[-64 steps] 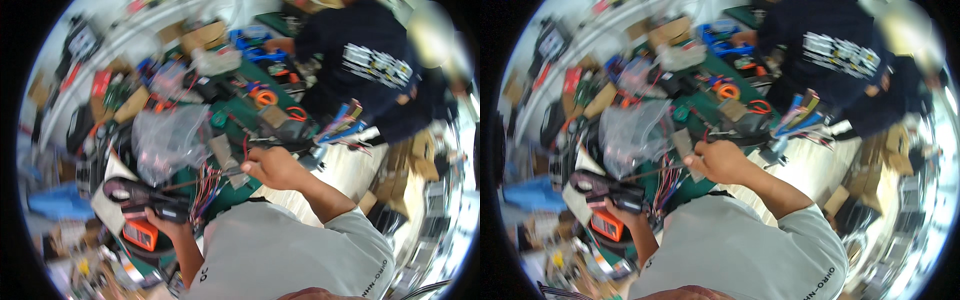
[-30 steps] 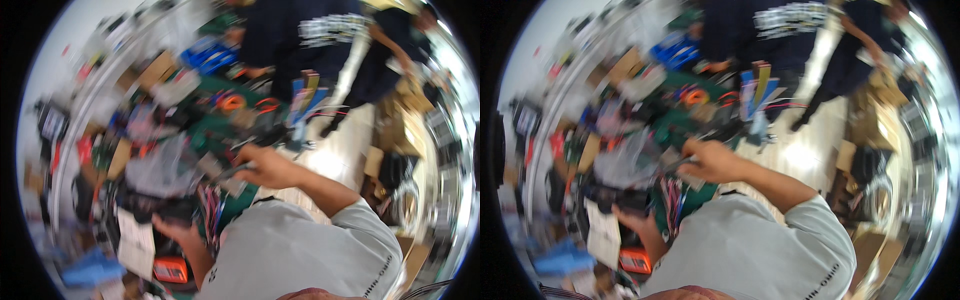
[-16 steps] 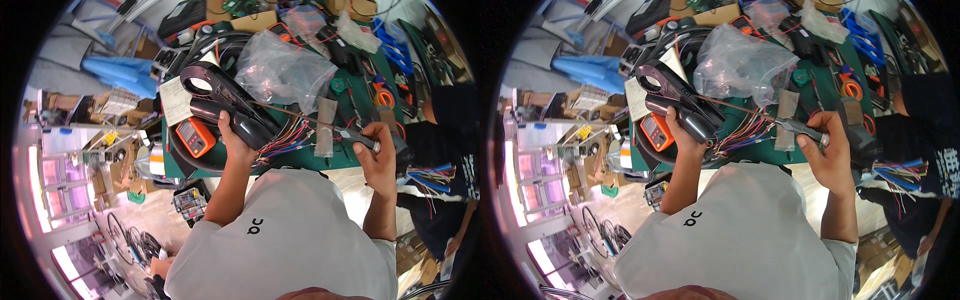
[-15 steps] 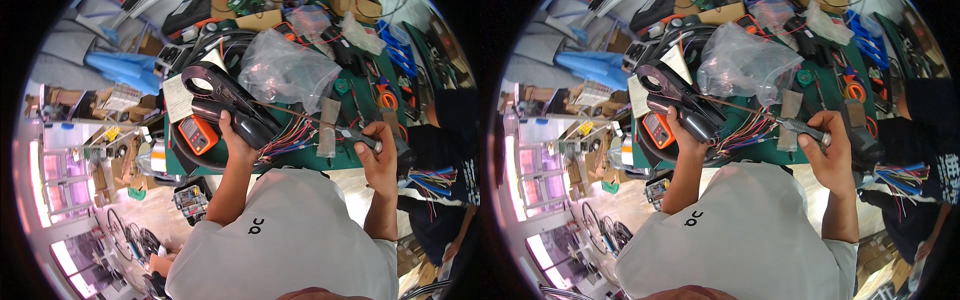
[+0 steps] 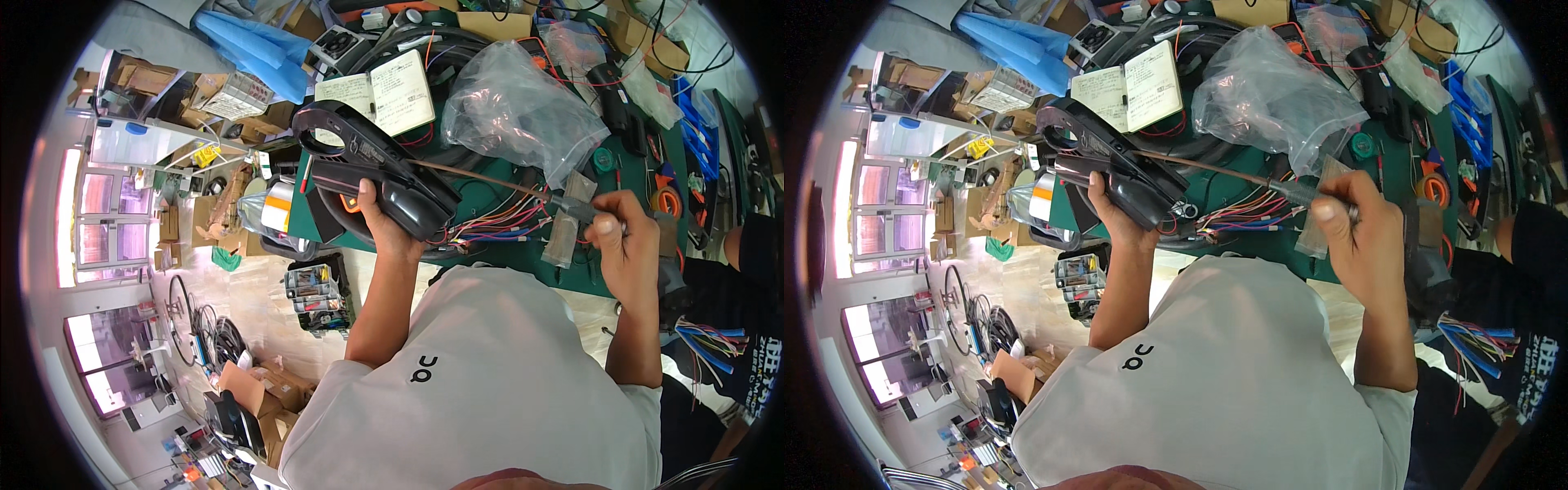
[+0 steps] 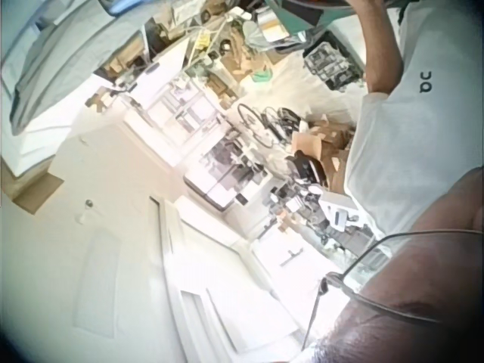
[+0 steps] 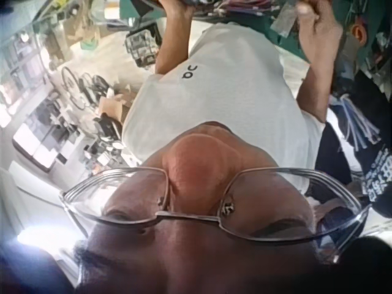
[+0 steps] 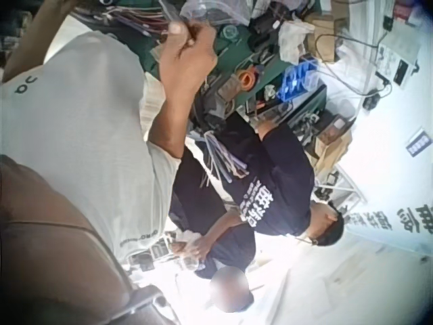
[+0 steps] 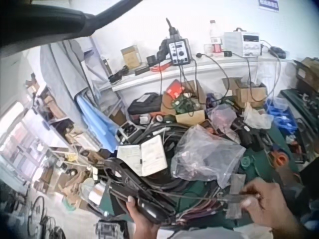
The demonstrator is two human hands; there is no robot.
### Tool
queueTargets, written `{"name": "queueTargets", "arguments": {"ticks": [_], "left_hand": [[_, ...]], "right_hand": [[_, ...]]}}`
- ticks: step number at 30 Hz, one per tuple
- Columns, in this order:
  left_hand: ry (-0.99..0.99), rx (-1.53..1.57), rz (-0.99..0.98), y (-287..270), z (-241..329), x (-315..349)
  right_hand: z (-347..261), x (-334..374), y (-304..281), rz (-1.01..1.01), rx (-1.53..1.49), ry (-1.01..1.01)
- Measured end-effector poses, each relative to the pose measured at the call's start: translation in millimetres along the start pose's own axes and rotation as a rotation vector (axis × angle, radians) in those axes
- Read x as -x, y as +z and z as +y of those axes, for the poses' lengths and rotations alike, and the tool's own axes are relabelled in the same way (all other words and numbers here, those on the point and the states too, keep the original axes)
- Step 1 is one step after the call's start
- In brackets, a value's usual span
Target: The person unscrews multiple fasteners from a black plastic electronic housing using a screwdriver and pries the sections of the casing apart with a small hand tool.
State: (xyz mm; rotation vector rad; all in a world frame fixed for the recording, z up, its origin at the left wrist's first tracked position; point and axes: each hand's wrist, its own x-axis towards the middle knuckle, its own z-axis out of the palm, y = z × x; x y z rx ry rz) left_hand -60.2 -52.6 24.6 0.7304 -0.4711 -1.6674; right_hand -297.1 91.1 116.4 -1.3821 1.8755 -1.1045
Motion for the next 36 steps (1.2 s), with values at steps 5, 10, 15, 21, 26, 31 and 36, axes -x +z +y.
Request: {"name": "queueTargets", "arguments": {"ticks": [5, 10, 15, 21, 26, 31, 36], "left_hand": [[-0.025, 0.018, -0.025, -2, -2, 2], [-0.064, 0.027, -0.01, 3, -12, 1], [-0.074, 0.018, -0.031, 1, -15, -1], [-0.099, -0.003, 0.001, 0, -16, -4], [-0.072, -0.003, -0.008, 4, -14, -4], [-0.08, 0.027, -0.016, -1, -15, -5], [-0.094, 0.056, -0.032, -10, -19, -11]], "right_hand": [[5, -2, -13, -0.077, 0.138, 0.003], [-6, -4, 6, 0.204, -0.147, -0.212], [4, 1, -22, -0.093, 0.221, 0.041], [7, 2, -8, 0.079, 0.051, -0.13], [-2, 2, -3, 0.081, 0.072, -0.154], [-7, 5, -18, -0.061, 0.345, -0.071], [-12, 3, 6, 0.222, 0.037, -0.181]]}}
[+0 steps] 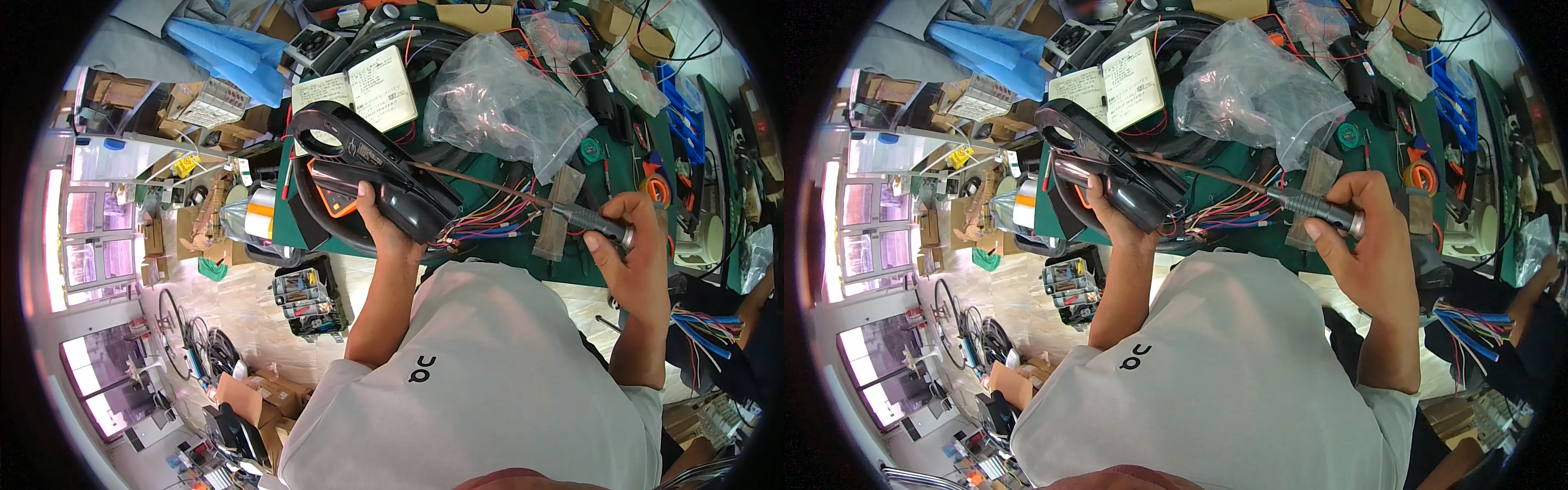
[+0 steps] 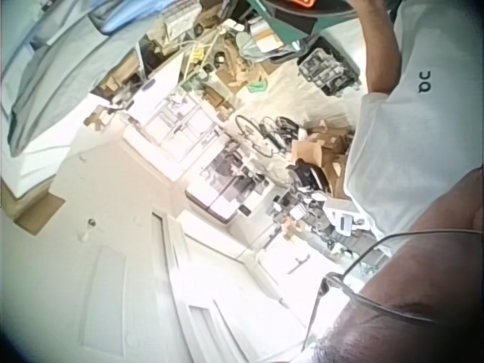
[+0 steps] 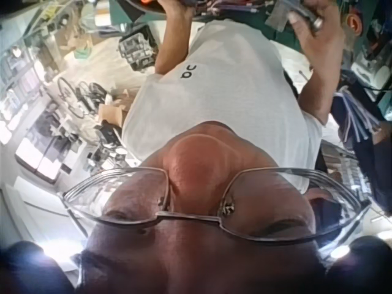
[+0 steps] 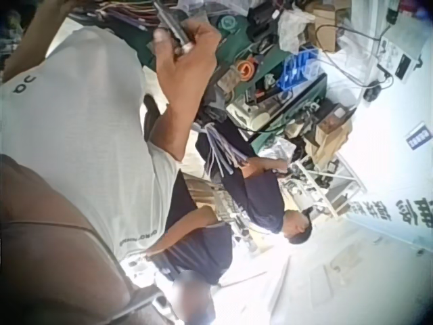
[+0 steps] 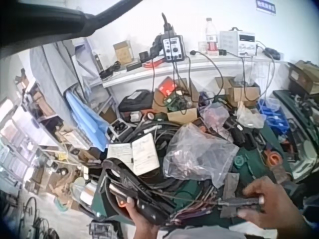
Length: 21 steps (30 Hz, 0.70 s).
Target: The person unscrews multiple fasteners from a black plastic electronic housing using a screwdriver and pries the sections of the casing apart with a small hand tool.
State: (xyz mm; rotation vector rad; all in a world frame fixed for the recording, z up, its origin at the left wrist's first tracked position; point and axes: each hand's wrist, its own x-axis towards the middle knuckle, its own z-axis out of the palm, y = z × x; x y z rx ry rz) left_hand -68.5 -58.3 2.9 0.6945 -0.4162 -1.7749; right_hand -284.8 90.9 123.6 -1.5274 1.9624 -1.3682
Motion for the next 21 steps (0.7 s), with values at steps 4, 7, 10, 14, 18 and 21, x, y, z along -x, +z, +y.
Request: {"name": "queueTargets", "arguments": {"ticks": [4, 7, 10, 14, 18, 21], "left_hand": [[0.017, 0.005, -0.038, 2, 2, 2], [0.026, -0.001, -0.039, 2, 2, 2], [0.018, 0.015, -0.05, 0, 1, 2], [0.023, 0.033, -0.068, 4, 2, 3], [0.046, 0.024, -0.099, 5, 5, 5], [0.057, 0.017, -0.115, 7, 6, 5]], "right_hand": [[7, 2, -18, -0.244, 0.186, 0.089], [9, 3, -26, -0.358, 0.252, 0.173], [-2, -1, -13, -0.17, 0.12, 0.069], [-3, 1, -6, -0.111, 0.008, 0.031], [13, 4, -29, -0.406, 0.175, 0.104], [10, 7, -26, -0.342, 0.129, 0.117]]}}
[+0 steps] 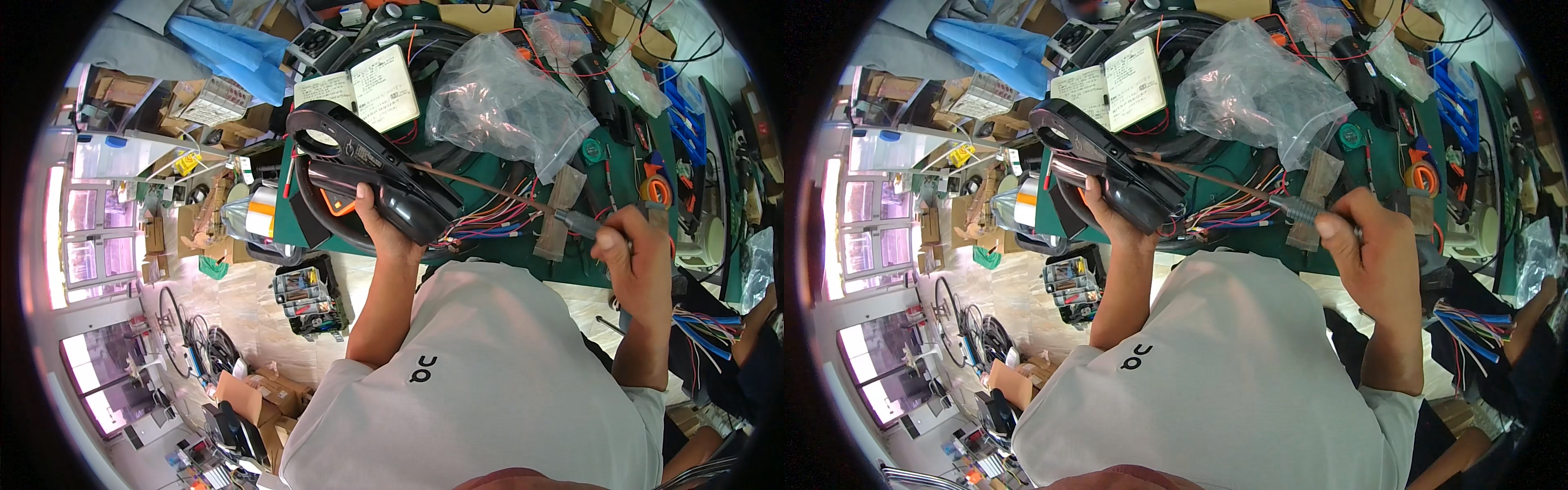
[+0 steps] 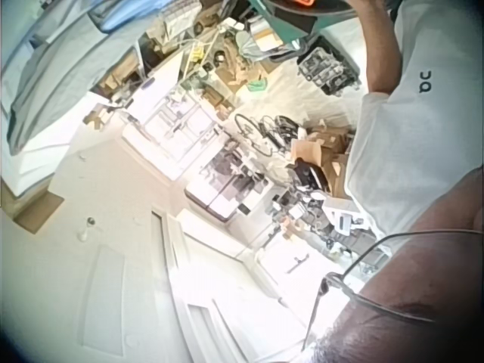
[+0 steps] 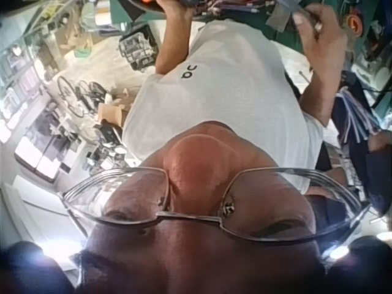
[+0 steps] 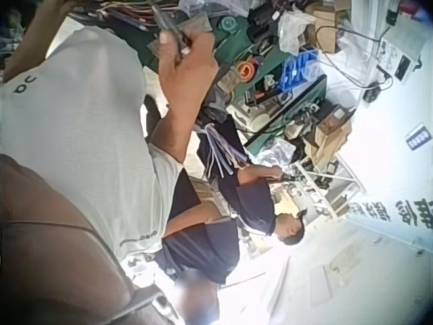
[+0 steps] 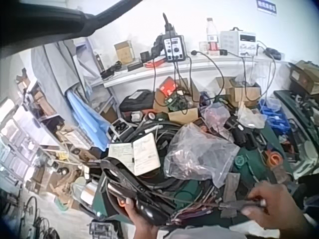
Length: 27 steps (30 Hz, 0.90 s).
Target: The person unscrews multiple fasteners from a black plastic electronic housing using a screwdriver and pries the sections of the casing apart with a small hand tool.
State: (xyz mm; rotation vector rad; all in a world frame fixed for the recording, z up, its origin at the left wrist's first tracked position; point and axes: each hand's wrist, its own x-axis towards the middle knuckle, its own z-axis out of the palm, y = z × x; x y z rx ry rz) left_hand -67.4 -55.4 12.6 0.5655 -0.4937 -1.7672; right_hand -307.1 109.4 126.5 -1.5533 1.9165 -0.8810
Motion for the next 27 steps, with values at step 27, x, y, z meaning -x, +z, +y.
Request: {"name": "queueTargets", "arguments": {"ticks": [27], "left_hand": [[0.055, -0.017, 0.031, -1, -1, -3]], "right_hand": [[10, -5, 2, -0.025, -0.207, 0.082]]}}
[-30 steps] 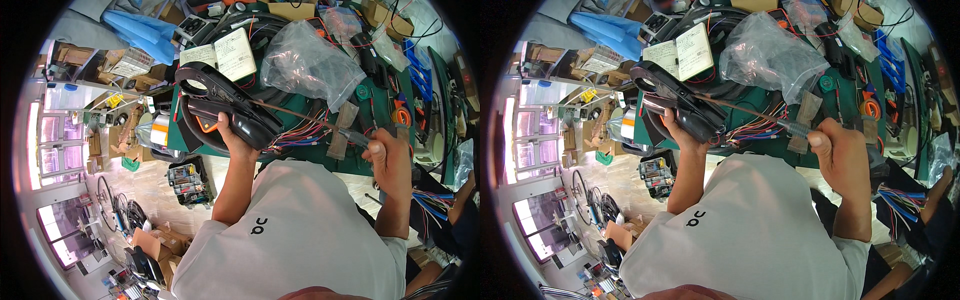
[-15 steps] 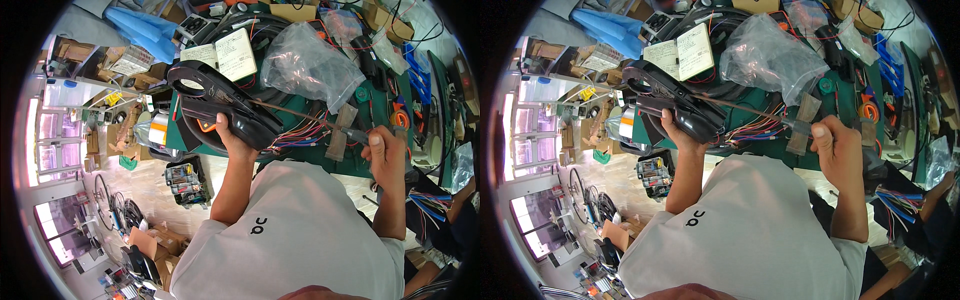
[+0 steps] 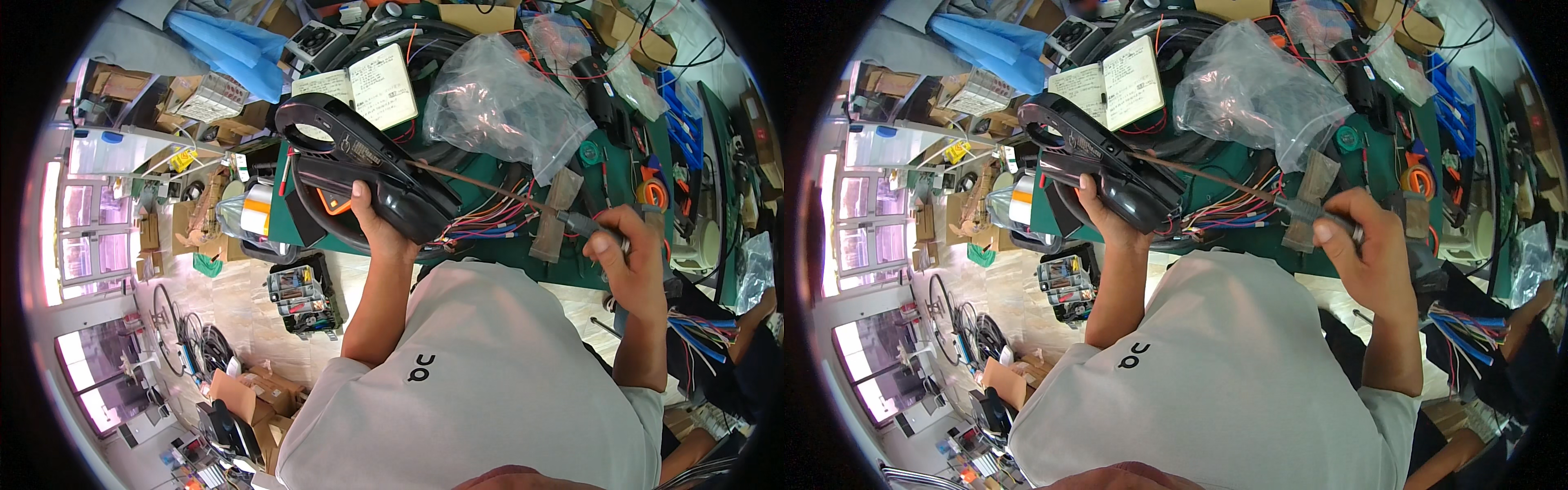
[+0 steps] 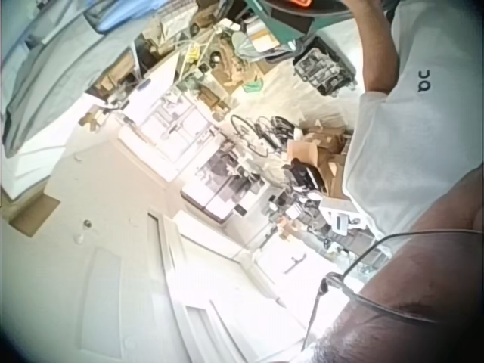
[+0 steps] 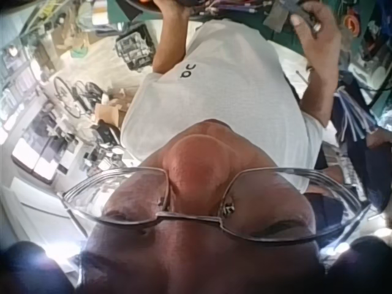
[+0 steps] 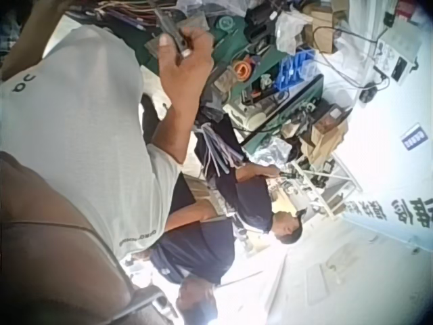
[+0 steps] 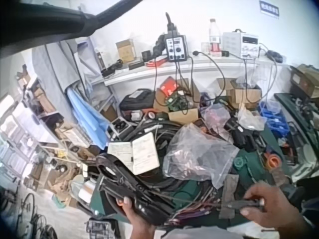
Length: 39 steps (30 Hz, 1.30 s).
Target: The person unscrews multiple fasteners from a black plastic electronic housing using a screwdriver and pries the sections of the casing apart with a small hand tool.
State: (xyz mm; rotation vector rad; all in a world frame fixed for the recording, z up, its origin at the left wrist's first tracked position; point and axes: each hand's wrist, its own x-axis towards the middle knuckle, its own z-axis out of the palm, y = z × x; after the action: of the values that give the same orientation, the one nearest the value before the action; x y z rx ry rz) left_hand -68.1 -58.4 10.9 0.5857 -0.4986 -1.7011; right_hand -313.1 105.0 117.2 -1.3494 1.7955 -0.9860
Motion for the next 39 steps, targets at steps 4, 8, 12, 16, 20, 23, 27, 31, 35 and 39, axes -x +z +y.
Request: {"name": "queueTargets", "arguments": {"ticks": [4, 8, 12, 16, 20, 23, 27, 31, 35, 39], "left_hand": [[-0.002, -0.018, -0.017, 5, 3, 1], [-0.003, -0.023, 0.007, 6, 4, 2], [-0.009, -0.05, 0.015, 2, 3, 1], [-0.018, -0.045, 0.021, 4, 3, 1], [-0.003, -0.067, 0.041, 6, 4, 2], [-0.018, -0.063, 0.001, 4, 4, 2], [-0.014, -0.051, 0.03, 4, 3, 2], [-0.009, -0.051, 0.017, 6, 3, 3], [0.023, -0.05, 0.021, 4, 0, 2], [0.003, -0.008, 0.0, 4, 1, 2]], "right_hand": [[-7, -3, 16, 0.165, -0.048, -0.096], [-1, -1, -1, -0.077, -0.003, 0.106], [0, -2, 2, 0.037, 0.049, -0.074], [-9, -3, 14, 0.143, -0.005, -0.102], [4, -1, -2, -0.077, 0.078, 0.025], [0, -1, -3, -0.038, 0.165, -0.054], [-10, -2, 9, 0.138, 0.071, -0.127], [-5, 0, 7, 0.096, -0.038, 0.029], [-1, 3, 2, 0.043, 0.041, 0.029], [-18, 1, 12, 0.217, 0.048, -0.165]]}}
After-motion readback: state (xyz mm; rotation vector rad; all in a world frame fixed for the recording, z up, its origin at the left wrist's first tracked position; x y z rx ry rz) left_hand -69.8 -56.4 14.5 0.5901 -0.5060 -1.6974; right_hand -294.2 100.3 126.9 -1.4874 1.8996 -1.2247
